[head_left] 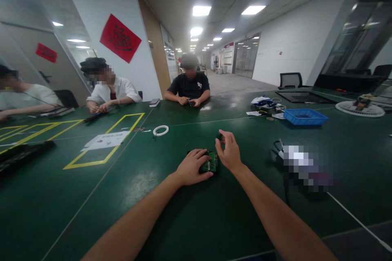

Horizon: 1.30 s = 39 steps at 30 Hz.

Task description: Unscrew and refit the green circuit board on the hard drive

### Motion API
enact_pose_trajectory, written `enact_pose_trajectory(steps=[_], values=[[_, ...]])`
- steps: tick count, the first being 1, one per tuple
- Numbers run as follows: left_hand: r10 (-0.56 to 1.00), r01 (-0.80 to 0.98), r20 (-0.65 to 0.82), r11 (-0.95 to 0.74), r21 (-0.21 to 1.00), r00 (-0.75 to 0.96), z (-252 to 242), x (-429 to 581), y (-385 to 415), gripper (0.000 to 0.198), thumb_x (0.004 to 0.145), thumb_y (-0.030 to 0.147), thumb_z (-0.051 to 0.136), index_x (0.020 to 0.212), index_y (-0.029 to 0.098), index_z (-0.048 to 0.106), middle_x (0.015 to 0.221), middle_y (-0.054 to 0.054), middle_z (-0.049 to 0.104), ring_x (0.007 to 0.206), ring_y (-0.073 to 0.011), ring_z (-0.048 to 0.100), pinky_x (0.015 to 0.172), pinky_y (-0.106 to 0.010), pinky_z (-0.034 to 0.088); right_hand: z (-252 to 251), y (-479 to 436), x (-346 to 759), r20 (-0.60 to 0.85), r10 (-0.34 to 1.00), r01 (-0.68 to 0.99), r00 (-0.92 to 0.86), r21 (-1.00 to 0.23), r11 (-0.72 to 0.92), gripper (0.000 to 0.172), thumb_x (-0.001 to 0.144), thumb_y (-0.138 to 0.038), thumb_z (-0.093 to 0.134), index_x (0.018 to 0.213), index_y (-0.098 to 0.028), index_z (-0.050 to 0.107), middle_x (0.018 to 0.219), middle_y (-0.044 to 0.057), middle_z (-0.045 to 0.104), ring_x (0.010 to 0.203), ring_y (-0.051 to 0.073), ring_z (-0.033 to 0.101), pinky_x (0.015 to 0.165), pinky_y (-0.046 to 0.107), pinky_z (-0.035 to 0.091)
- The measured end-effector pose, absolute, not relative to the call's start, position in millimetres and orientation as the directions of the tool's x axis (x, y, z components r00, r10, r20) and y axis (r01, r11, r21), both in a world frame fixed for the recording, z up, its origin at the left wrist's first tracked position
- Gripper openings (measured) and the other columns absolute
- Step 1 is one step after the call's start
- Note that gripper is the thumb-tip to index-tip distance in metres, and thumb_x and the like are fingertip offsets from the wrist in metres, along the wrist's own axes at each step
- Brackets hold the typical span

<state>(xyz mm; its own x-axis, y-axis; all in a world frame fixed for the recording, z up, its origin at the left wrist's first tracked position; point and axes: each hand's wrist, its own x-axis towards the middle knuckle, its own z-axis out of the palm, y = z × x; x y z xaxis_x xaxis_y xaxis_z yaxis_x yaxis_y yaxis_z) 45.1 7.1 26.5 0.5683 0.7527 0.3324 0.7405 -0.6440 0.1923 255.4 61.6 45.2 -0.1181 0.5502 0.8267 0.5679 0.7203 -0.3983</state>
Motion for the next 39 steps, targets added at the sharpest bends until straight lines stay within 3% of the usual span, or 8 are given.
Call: enact_pose_trajectory(steps=[7,15,25,32,39], values=[[0.751,0.741,0.342,-0.644,0.190,0.565,25.8,45.1,7.7,0.064,0.083,0.063,0.065,0.133,0.024,0.059,0.148,-0.013,0.050,0.136,-0.0351,0.044,0.114,-0.057,0.034,46.4,60.2,256.0,0.817,0.571,0.533,-0.086,-0.446,0.719,0.036,0.096,-0.039,0.059,0.126,-0.021,0.052,0.113,0.012,0.056,0.081,0.020,0.064,0.074,0.040,0.061],[0.749,0.743,0.347,-0.644,0.180,0.565,26.6,45.2,6.4,0.065,0.083,0.064,0.065,0.134,0.025,0.059,0.147,-0.013,0.051,0.135,-0.0344,0.046,0.114,-0.055,0.036,39.8,65.4,252.8,0.835,0.541,0.536,-0.098,-0.414,0.736,0.044,0.098,-0.032,0.051,0.140,-0.021,0.046,0.131,0.016,0.057,0.107,0.026,0.065,0.084,0.045,0.062],[0.756,0.750,0.339,-0.637,0.179,0.560,26.0,45.2,6.4,0.065,0.083,0.063,0.065,0.135,0.025,0.058,0.149,-0.013,0.049,0.136,-0.0349,0.044,0.114,-0.056,0.035,42.8,62.9,256.0,0.823,0.558,0.577,-0.110,-0.405,0.710,0.043,0.096,-0.033,0.056,0.138,-0.024,0.050,0.120,0.013,0.057,0.089,0.023,0.065,0.079,0.043,0.062],[0.753,0.741,0.332,-0.643,0.191,0.568,26.2,44.8,8.3,0.066,0.082,0.064,0.065,0.134,0.025,0.059,0.149,-0.013,0.049,0.136,-0.0356,0.044,0.113,-0.056,0.035,38.2,67.4,254.5,0.839,0.540,0.516,-0.070,-0.432,0.739,0.045,0.097,-0.029,0.053,0.140,-0.021,0.044,0.133,0.017,0.052,0.110,0.027,0.062,0.083,0.045,0.062],[0.752,0.745,0.332,-0.643,0.176,0.570,26.7,45.2,6.7,0.066,0.083,0.064,0.064,0.135,0.024,0.058,0.148,-0.013,0.050,0.136,-0.0355,0.044,0.114,-0.056,0.035,43.6,62.4,255.2,0.832,0.550,0.541,-0.074,-0.429,0.723,0.038,0.095,-0.033,0.057,0.131,-0.021,0.051,0.121,0.014,0.054,0.092,0.023,0.063,0.078,0.042,0.062]])
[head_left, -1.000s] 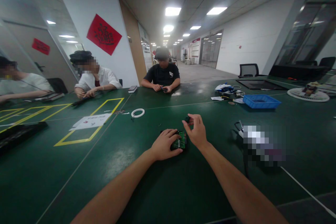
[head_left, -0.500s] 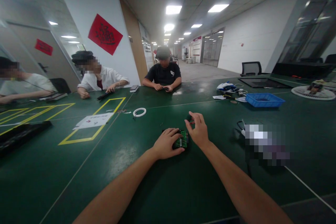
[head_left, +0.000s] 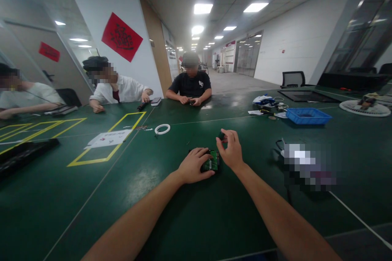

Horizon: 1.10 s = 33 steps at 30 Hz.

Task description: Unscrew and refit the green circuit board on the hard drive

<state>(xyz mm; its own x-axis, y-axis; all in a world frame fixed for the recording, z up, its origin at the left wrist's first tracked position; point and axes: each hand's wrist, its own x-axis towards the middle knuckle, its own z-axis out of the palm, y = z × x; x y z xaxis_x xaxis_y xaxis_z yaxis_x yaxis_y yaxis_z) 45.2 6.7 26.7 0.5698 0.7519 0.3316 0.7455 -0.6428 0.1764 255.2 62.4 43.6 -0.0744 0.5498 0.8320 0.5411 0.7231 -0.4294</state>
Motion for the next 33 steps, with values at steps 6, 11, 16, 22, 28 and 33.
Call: enact_pose_trajectory(steps=[6,11,16,22,28,33], values=[[0.752,0.749,0.334,-0.641,0.170,0.568,26.0,45.9,6.5,0.065,0.083,0.064,0.064,0.134,0.023,0.059,0.148,-0.013,0.050,0.135,-0.0345,0.045,0.114,-0.053,0.035,41.9,62.7,253.6,0.828,0.557,0.509,-0.070,-0.450,0.733,0.038,0.096,-0.029,0.054,0.132,-0.020,0.048,0.125,0.015,0.055,0.095,0.022,0.064,0.079,0.040,0.061],[0.749,0.745,0.343,-0.644,0.173,0.568,26.7,45.8,6.5,0.065,0.083,0.064,0.064,0.134,0.024,0.058,0.148,-0.013,0.050,0.136,-0.0346,0.044,0.114,-0.054,0.035,40.2,65.0,254.7,0.823,0.562,0.528,-0.079,-0.444,0.724,0.039,0.096,-0.034,0.057,0.131,-0.021,0.049,0.118,0.014,0.059,0.097,0.025,0.064,0.079,0.041,0.060],[0.749,0.743,0.336,-0.645,0.177,0.571,26.2,44.7,6.9,0.065,0.084,0.063,0.063,0.134,0.023,0.059,0.148,-0.013,0.050,0.136,-0.0350,0.044,0.114,-0.055,0.034,46.7,59.5,256.7,0.816,0.566,0.561,-0.114,-0.417,0.715,0.038,0.097,-0.033,0.055,0.132,-0.021,0.051,0.116,0.012,0.057,0.088,0.021,0.063,0.076,0.039,0.059],[0.752,0.742,0.339,-0.643,0.187,0.566,25.9,44.7,7.2,0.064,0.083,0.063,0.064,0.133,0.024,0.059,0.148,-0.013,0.050,0.136,-0.0351,0.044,0.114,-0.056,0.034,45.0,60.4,255.3,0.818,0.565,0.560,-0.109,-0.419,0.715,0.039,0.097,-0.031,0.054,0.134,-0.021,0.049,0.120,0.014,0.057,0.089,0.021,0.064,0.076,0.039,0.060],[0.748,0.740,0.337,-0.647,0.181,0.572,26.5,45.0,6.7,0.065,0.083,0.063,0.064,0.135,0.023,0.058,0.149,-0.013,0.050,0.136,-0.0348,0.044,0.114,-0.055,0.034,36.5,66.9,254.6,0.824,0.559,0.516,-0.089,-0.442,0.734,0.042,0.096,-0.032,0.055,0.136,-0.022,0.046,0.127,0.015,0.058,0.097,0.024,0.067,0.079,0.041,0.062],[0.751,0.740,0.336,-0.645,0.188,0.569,25.2,44.8,8.1,0.065,0.083,0.064,0.064,0.134,0.024,0.059,0.148,-0.013,0.050,0.136,-0.0353,0.044,0.113,-0.056,0.035,39.5,63.8,254.6,0.825,0.556,0.547,-0.105,-0.419,0.725,0.043,0.096,-0.032,0.054,0.137,-0.021,0.046,0.123,0.015,0.059,0.098,0.025,0.066,0.082,0.043,0.061]])
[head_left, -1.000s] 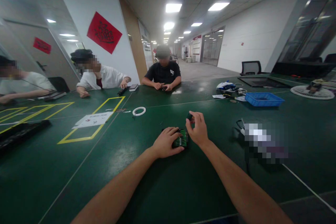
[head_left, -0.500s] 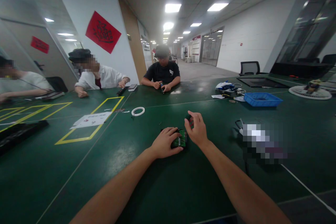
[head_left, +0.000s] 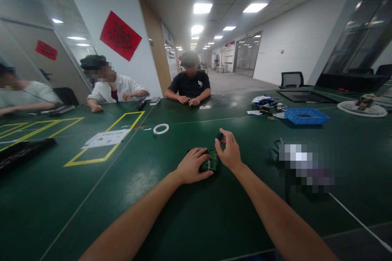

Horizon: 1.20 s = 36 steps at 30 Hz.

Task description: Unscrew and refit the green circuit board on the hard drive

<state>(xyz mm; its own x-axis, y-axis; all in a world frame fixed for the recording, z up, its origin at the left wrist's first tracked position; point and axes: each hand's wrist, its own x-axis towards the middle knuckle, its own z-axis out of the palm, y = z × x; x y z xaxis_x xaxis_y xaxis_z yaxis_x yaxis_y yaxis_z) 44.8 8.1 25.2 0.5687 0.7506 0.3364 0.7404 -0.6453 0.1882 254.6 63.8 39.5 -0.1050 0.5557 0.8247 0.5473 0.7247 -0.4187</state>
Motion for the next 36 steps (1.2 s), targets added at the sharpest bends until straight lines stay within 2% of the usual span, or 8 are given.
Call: enact_pose_trajectory(steps=[3,8,15,22,29,36], values=[[0.753,0.742,0.332,-0.643,0.189,0.568,24.9,44.8,8.1,0.066,0.082,0.065,0.064,0.134,0.024,0.059,0.149,-0.013,0.050,0.135,-0.0356,0.044,0.113,-0.056,0.035,42.5,61.3,254.5,0.820,0.559,0.552,-0.123,-0.411,0.725,0.042,0.096,-0.031,0.053,0.137,-0.021,0.048,0.121,0.015,0.058,0.097,0.025,0.065,0.083,0.043,0.060],[0.754,0.746,0.329,-0.641,0.182,0.569,25.9,44.8,7.0,0.065,0.083,0.065,0.063,0.134,0.024,0.059,0.149,-0.013,0.049,0.136,-0.0352,0.043,0.114,-0.055,0.034,43.5,59.9,254.8,0.804,0.584,0.558,-0.110,-0.437,0.706,0.041,0.096,-0.034,0.056,0.135,-0.022,0.051,0.115,0.012,0.056,0.081,0.020,0.064,0.076,0.040,0.061],[0.750,0.737,0.337,-0.647,0.196,0.569,26.2,44.7,7.7,0.065,0.082,0.064,0.065,0.133,0.024,0.059,0.148,-0.013,0.050,0.136,-0.0350,0.044,0.114,-0.055,0.034,37.5,65.3,253.2,0.810,0.578,0.507,-0.104,-0.457,0.731,0.048,0.097,-0.030,0.052,0.144,-0.021,0.042,0.132,0.016,0.055,0.104,0.024,0.065,0.083,0.040,0.062],[0.756,0.743,0.327,-0.641,0.191,0.568,27.3,44.8,7.1,0.066,0.082,0.064,0.065,0.134,0.024,0.058,0.149,-0.013,0.049,0.137,-0.0351,0.043,0.114,-0.055,0.034,43.4,60.4,254.7,0.807,0.574,0.560,-0.140,-0.414,0.718,0.046,0.097,-0.035,0.055,0.141,-0.024,0.049,0.117,0.012,0.060,0.090,0.022,0.065,0.080,0.041,0.061],[0.757,0.743,0.325,-0.640,0.194,0.567,25.4,44.4,8.2,0.066,0.082,0.064,0.065,0.135,0.025,0.058,0.149,-0.012,0.049,0.136,-0.0350,0.043,0.114,-0.055,0.034,41.6,63.6,253.0,0.818,0.563,0.539,-0.118,-0.423,0.728,0.049,0.098,-0.030,0.050,0.146,-0.022,0.043,0.134,0.016,0.055,0.108,0.026,0.063,0.087,0.044,0.061],[0.753,0.745,0.330,-0.642,0.181,0.569,25.1,44.6,7.9,0.065,0.083,0.065,0.064,0.134,0.024,0.059,0.149,-0.013,0.049,0.136,-0.0346,0.043,0.114,-0.054,0.034,41.7,62.4,254.2,0.816,0.565,0.574,-0.125,-0.405,0.712,0.043,0.097,-0.033,0.055,0.139,-0.023,0.051,0.122,0.014,0.059,0.101,0.025,0.064,0.084,0.042,0.060]])
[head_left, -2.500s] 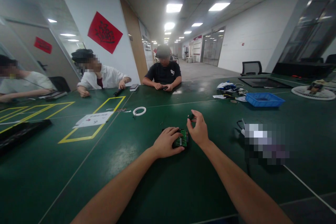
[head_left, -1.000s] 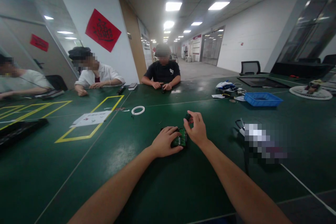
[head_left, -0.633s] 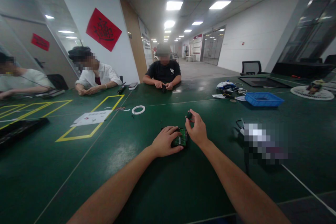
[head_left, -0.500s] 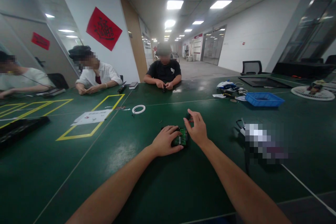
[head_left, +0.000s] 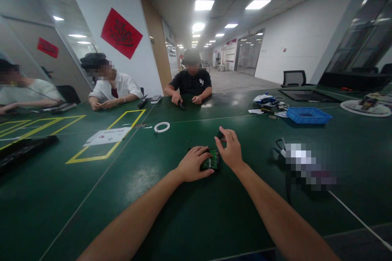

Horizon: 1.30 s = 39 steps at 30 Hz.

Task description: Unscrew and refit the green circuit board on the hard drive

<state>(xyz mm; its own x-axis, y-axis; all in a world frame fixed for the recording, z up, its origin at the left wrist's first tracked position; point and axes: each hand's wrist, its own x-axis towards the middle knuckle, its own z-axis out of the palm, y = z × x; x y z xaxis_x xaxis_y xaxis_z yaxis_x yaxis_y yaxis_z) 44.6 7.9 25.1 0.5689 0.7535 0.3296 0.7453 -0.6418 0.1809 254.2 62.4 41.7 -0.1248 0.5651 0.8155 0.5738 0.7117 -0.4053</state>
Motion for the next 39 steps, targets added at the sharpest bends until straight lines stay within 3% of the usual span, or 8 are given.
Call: enact_pose_trajectory(steps=[6,14,20,30,36,39], values=[[0.753,0.744,0.326,-0.643,0.181,0.571,28.3,44.9,6.3,0.066,0.083,0.064,0.064,0.135,0.025,0.058,0.149,-0.012,0.049,0.136,-0.0345,0.044,0.113,-0.054,0.034,41.3,62.9,253.5,0.827,0.556,0.529,-0.080,-0.438,0.727,0.041,0.097,-0.030,0.053,0.137,-0.021,0.048,0.128,0.015,0.056,0.105,0.025,0.064,0.083,0.041,0.061],[0.757,0.743,0.329,-0.640,0.197,0.565,27.5,45.5,6.9,0.065,0.082,0.063,0.066,0.134,0.025,0.058,0.149,-0.012,0.049,0.136,-0.0355,0.043,0.114,-0.055,0.033,44.5,59.4,254.6,0.810,0.577,0.556,-0.101,-0.435,0.708,0.038,0.096,-0.035,0.056,0.131,-0.022,0.053,0.118,0.013,0.058,0.089,0.022,0.065,0.080,0.041,0.061],[0.755,0.739,0.321,-0.644,0.198,0.572,27.1,44.5,7.2,0.067,0.082,0.065,0.065,0.135,0.024,0.058,0.149,-0.013,0.049,0.136,-0.0354,0.043,0.113,-0.055,0.034,39.5,63.3,251.8,0.821,0.564,0.503,-0.088,-0.452,0.737,0.043,0.097,-0.031,0.054,0.138,-0.021,0.046,0.129,0.015,0.057,0.102,0.024,0.066,0.083,0.041,0.062],[0.756,0.745,0.330,-0.640,0.187,0.566,26.5,45.1,6.8,0.065,0.082,0.064,0.065,0.134,0.025,0.058,0.149,-0.013,0.049,0.136,-0.0350,0.043,0.114,-0.055,0.034,46.6,57.5,254.1,0.810,0.570,0.563,-0.137,-0.410,0.718,0.042,0.098,-0.032,0.052,0.139,-0.023,0.050,0.113,0.011,0.059,0.091,0.022,0.064,0.083,0.043,0.060],[0.756,0.744,0.329,-0.640,0.190,0.566,26.4,44.9,7.1,0.066,0.082,0.064,0.064,0.135,0.024,0.058,0.149,-0.013,0.049,0.136,-0.0350,0.044,0.114,-0.054,0.035,39.8,62.9,252.3,0.825,0.557,0.507,-0.101,-0.439,0.742,0.045,0.098,-0.032,0.053,0.141,-0.023,0.046,0.131,0.015,0.055,0.106,0.025,0.063,0.085,0.042,0.061],[0.755,0.745,0.327,-0.641,0.186,0.568,26.5,45.0,7.1,0.066,0.083,0.065,0.064,0.135,0.024,0.058,0.149,-0.012,0.049,0.136,-0.0344,0.043,0.114,-0.054,0.034,38.6,64.3,252.9,0.820,0.561,0.507,-0.111,-0.439,0.742,0.045,0.098,-0.033,0.054,0.141,-0.023,0.046,0.127,0.014,0.058,0.105,0.025,0.064,0.086,0.044,0.061]])
